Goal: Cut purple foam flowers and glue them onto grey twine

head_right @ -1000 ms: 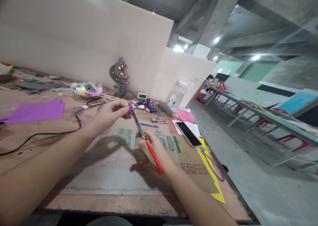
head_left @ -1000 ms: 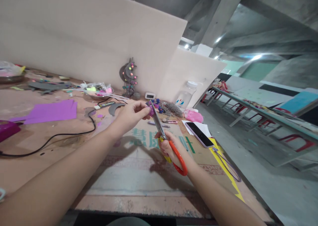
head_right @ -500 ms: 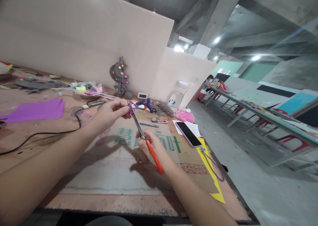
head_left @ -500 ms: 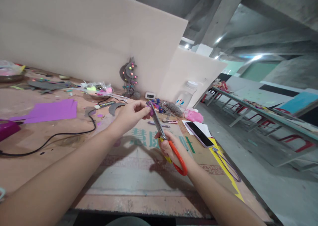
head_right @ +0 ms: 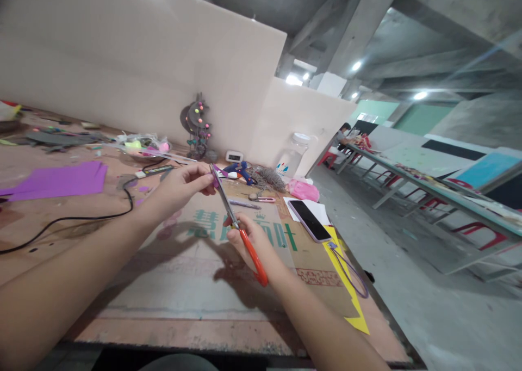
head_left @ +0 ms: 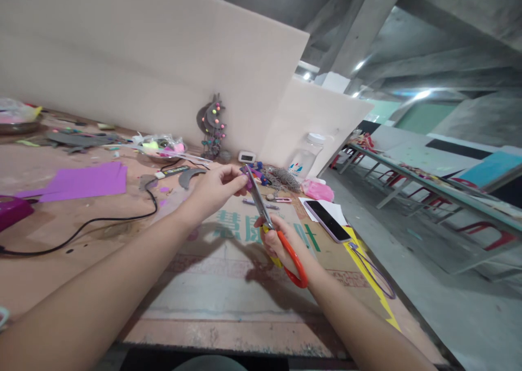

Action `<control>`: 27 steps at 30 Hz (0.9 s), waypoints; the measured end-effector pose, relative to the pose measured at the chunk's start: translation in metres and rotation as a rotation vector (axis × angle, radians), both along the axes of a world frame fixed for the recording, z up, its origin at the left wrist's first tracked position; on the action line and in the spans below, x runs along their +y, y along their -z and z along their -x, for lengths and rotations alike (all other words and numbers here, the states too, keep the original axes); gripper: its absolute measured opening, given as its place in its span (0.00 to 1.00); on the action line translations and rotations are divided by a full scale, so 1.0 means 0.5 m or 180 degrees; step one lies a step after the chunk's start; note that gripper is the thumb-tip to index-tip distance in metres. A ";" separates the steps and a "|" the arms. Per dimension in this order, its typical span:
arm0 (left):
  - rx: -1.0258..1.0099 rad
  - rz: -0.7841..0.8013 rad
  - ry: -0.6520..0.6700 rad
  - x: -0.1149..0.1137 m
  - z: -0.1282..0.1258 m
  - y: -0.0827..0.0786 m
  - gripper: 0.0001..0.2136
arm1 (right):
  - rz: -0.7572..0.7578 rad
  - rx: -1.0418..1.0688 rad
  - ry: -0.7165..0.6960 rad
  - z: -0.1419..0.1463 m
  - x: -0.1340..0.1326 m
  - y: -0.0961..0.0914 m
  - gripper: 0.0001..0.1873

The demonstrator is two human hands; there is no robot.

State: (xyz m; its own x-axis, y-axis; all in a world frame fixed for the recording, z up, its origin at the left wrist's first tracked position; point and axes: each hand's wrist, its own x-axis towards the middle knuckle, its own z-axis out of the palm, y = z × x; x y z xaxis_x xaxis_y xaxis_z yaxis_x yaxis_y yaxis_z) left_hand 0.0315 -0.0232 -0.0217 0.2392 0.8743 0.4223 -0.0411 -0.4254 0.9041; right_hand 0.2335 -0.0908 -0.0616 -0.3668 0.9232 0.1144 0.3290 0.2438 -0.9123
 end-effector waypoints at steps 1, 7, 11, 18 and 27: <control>0.0000 0.0007 -0.0001 0.000 0.000 0.000 0.10 | 0.0013 -0.0008 -0.0006 0.000 0.000 0.000 0.28; -0.0008 -0.0037 0.0071 -0.002 0.000 -0.002 0.10 | 0.0010 -0.0035 -0.0045 -0.001 0.003 -0.001 0.30; 0.0097 0.0017 0.0082 -0.010 -0.004 -0.006 0.11 | 0.0057 0.0064 -0.0092 -0.002 0.004 0.001 0.29; 0.0320 0.0080 0.0259 -0.011 -0.009 -0.005 0.13 | 0.0017 0.0152 -0.0093 -0.002 0.005 0.000 0.32; 0.0488 0.0011 0.0244 -0.012 -0.009 0.004 0.14 | 0.0054 0.0332 -0.0117 -0.001 0.003 0.005 0.28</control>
